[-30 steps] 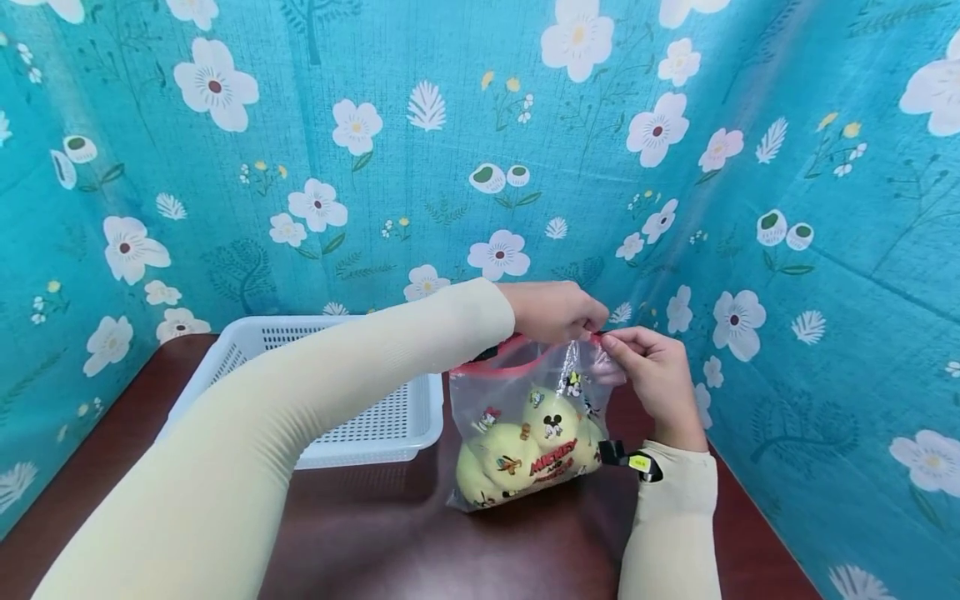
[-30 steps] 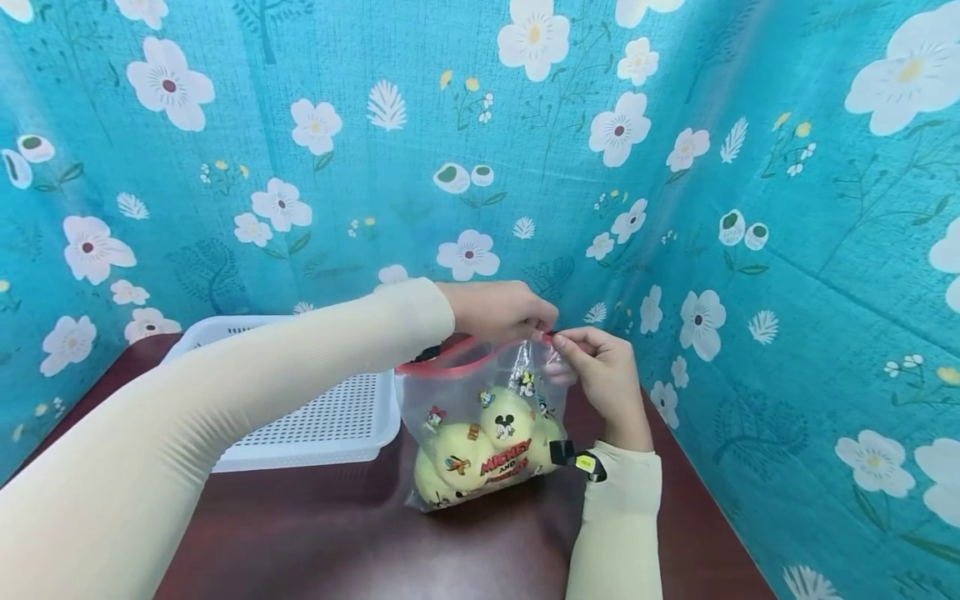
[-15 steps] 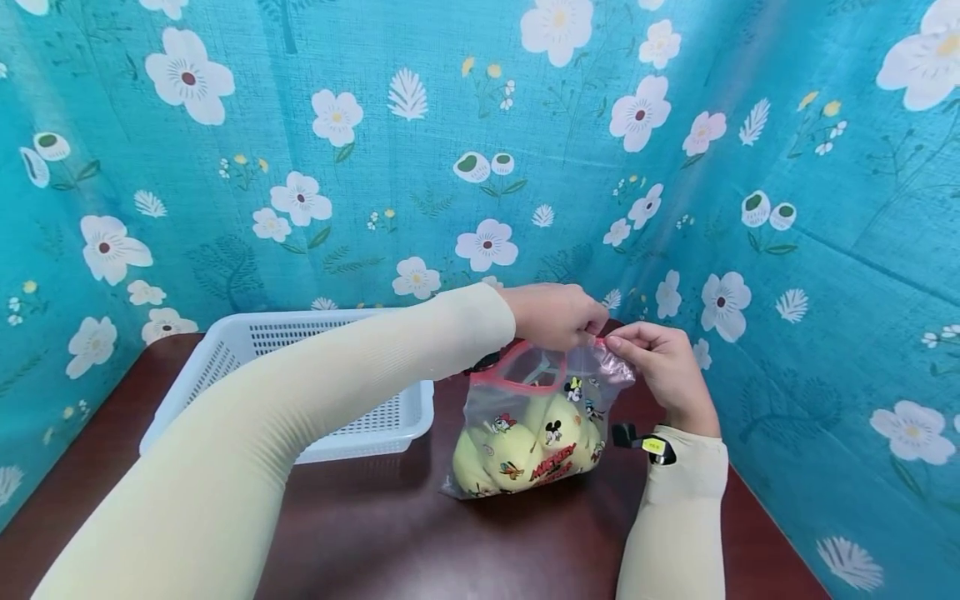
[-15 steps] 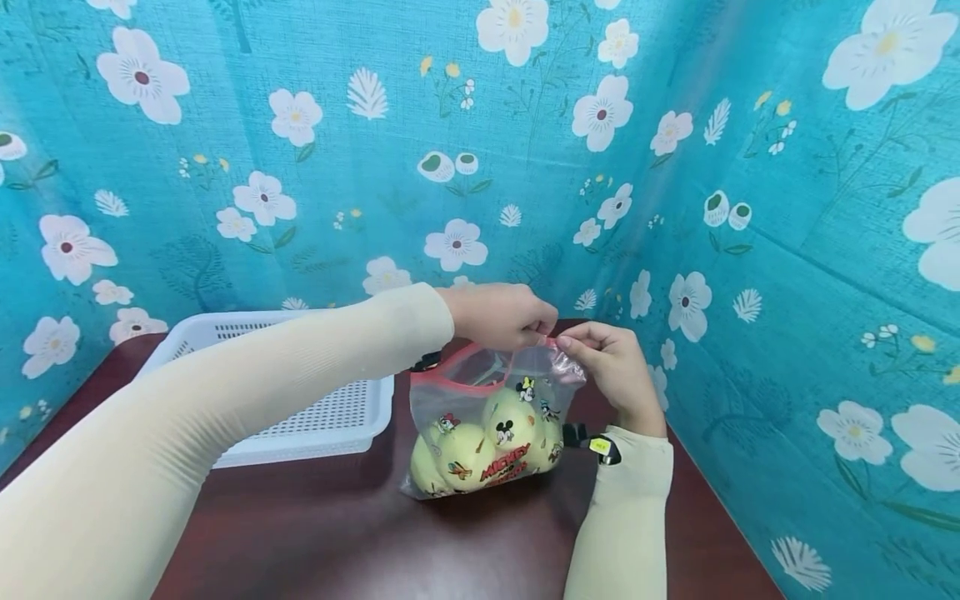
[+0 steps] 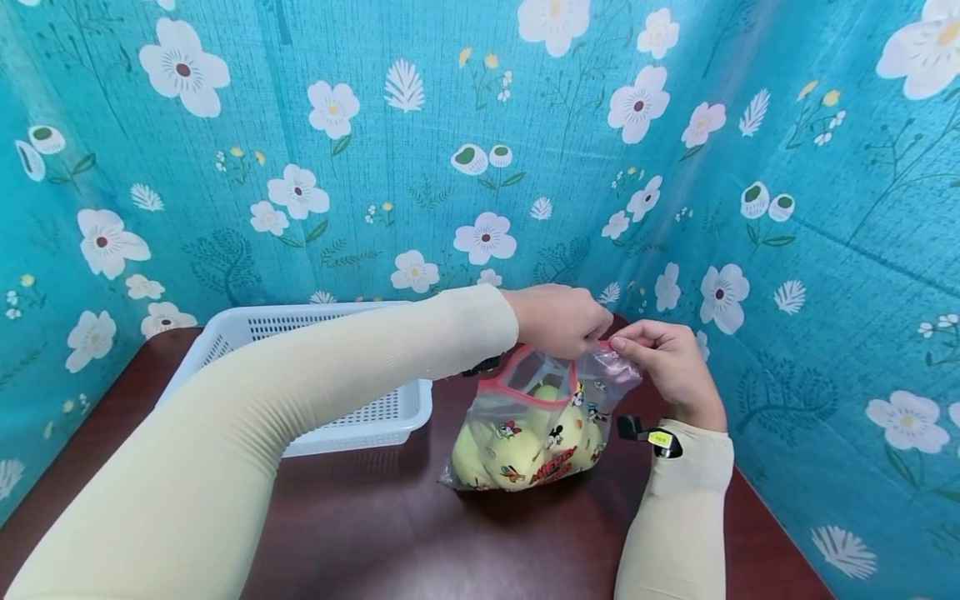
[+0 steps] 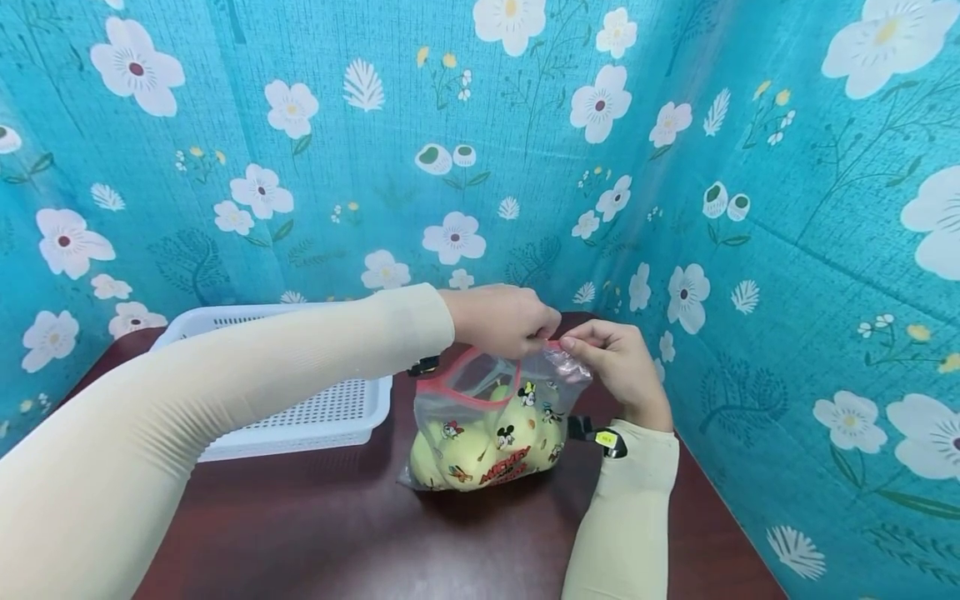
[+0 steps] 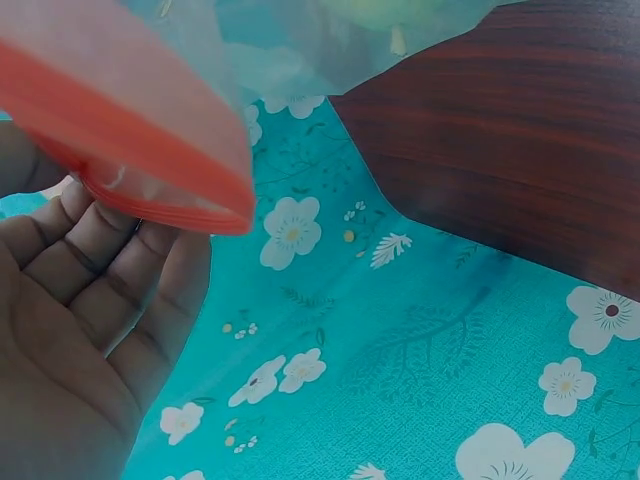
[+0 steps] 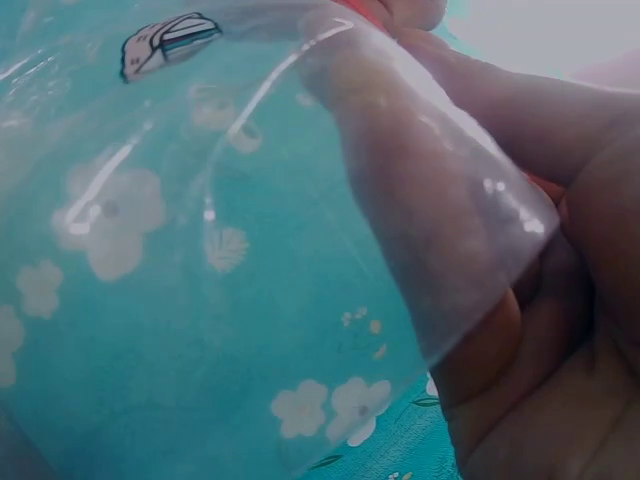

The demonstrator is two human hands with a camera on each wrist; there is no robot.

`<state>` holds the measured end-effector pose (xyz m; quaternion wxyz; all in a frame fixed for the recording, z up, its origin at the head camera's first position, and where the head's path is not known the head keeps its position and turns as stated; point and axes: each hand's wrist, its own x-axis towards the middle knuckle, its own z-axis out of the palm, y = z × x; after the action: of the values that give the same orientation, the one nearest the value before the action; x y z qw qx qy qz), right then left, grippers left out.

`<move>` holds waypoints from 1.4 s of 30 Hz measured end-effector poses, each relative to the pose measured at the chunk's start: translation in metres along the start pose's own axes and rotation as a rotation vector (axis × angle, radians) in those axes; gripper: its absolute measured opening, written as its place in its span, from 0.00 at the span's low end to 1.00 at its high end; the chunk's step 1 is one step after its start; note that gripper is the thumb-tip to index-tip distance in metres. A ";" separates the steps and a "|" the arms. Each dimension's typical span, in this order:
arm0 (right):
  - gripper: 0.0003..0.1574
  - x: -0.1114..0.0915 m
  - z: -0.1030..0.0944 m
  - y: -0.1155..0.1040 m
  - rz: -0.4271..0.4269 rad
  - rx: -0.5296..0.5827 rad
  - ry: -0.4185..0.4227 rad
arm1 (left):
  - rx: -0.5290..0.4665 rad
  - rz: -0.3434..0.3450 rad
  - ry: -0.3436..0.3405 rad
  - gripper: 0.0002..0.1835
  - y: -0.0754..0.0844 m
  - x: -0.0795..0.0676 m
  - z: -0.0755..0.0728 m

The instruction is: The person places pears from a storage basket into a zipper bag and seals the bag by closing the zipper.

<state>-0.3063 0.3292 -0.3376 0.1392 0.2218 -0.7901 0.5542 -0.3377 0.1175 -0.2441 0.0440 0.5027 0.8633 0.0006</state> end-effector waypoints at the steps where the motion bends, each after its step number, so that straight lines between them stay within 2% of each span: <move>1: 0.10 0.000 0.000 -0.001 -0.002 0.002 -0.002 | 0.004 0.000 -0.003 0.08 0.000 0.000 0.000; 17: 0.12 -0.002 -0.006 -0.008 0.021 -0.040 0.022 | 0.002 0.013 -0.042 0.09 0.001 -0.010 -0.009; 22: 0.12 -0.001 -0.006 -0.006 0.011 -0.049 0.030 | 0.002 0.010 -0.039 0.09 -0.003 -0.014 -0.008; 29: 0.11 -0.002 -0.006 -0.005 0.005 0.016 0.011 | 0.003 0.018 -0.029 0.10 -0.007 -0.016 -0.004; 42: 0.10 -0.006 -0.006 -0.008 -0.021 -0.029 0.073 | 0.008 0.041 -0.014 0.10 -0.009 -0.019 -0.002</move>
<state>-0.2977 0.3338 -0.3321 0.1767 0.2076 -0.7902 0.5489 -0.3368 0.0964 -0.2407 0.0479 0.5206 0.8524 -0.0053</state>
